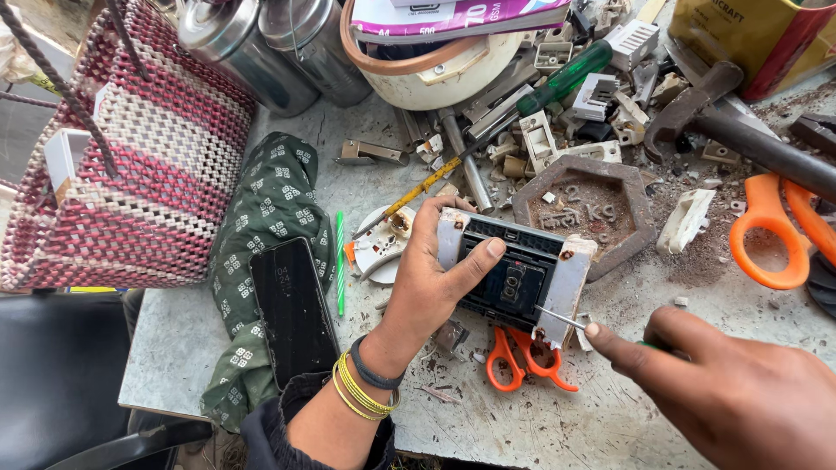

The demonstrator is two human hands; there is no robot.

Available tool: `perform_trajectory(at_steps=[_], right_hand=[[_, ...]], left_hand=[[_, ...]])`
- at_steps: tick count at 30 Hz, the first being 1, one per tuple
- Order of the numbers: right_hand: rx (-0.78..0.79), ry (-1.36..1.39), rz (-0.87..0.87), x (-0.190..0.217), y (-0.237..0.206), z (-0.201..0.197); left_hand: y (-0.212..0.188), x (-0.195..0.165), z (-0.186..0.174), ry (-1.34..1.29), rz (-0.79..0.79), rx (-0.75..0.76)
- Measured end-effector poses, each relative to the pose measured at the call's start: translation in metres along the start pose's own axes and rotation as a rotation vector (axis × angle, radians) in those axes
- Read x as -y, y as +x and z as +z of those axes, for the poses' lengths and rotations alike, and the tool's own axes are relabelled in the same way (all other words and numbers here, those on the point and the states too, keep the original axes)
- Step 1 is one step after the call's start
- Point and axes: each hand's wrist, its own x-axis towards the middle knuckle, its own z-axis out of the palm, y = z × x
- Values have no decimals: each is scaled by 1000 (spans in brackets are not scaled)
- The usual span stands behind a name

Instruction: The person disassembles a wall-mounted electrical switch using a screwdriver and pliers. They remove the faceplate, adjust internal components, and reassemble the switch on a cluttered workbench.

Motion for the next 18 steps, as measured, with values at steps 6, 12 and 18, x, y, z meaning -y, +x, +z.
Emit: perform_trajectory(at_steps=[6, 12, 18], right_hand=[[-196, 504, -100, -20, 16, 1], [-135, 882, -215, -28, 34, -8], [258, 855, 203, -21, 41, -18]], left_hand=[[6, 3, -1, 3, 20, -3], [12, 5, -3, -17, 27, -6], [20, 14, -13, -93, -12, 43]])
